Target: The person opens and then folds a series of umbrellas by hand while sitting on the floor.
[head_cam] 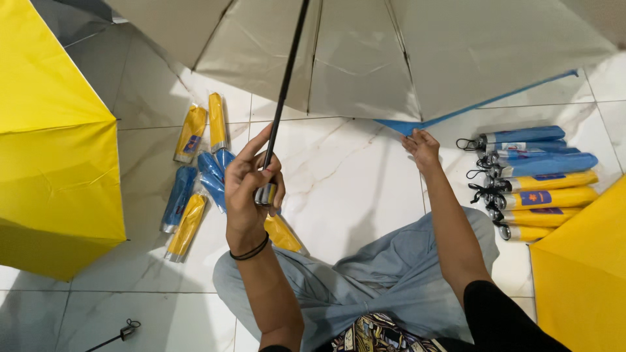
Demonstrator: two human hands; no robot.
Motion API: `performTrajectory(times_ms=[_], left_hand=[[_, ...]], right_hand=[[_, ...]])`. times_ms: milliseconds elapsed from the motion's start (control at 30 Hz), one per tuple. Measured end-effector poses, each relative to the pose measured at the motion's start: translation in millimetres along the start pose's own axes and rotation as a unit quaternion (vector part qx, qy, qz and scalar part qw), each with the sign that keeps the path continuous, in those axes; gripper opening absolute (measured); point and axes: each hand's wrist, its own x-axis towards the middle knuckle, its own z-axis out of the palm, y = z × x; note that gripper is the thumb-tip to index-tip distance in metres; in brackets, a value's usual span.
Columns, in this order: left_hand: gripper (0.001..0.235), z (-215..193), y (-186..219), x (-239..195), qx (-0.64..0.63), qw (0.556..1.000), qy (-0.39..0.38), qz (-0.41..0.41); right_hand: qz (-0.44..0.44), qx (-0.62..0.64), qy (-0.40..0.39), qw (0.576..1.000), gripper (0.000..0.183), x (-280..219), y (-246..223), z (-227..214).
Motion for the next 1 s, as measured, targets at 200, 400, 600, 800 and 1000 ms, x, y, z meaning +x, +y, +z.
performTrajectory(times_ms=[200,400,600,800,1000], left_hand=[[0.068,-19,-6,-1,-0.040,0.998,0.036,0.039],[0.068,-7,-7,-2,-0.057,0.996,0.039,0.058],[0.071,5,-19,9,-0.034,0.996,0.023,0.078],[0.070,12,-23,14,-0.019,0.995,0.015,0.095],[0.073,16,-15,10,-0.017,0.994,0.012,0.106]], right_hand=[[-0.020,-0.032,0.029,0.999,0.014,-17,-11,12],[-0.047,-0.106,0.080,0.990,0.017,18,-1,29],[-0.065,-0.167,0.039,0.983,0.015,39,2,89],[-0.056,-0.188,-0.004,0.981,0.020,-1,-4,117],[-0.135,-0.255,0.097,0.953,0.016,-46,-7,36]])
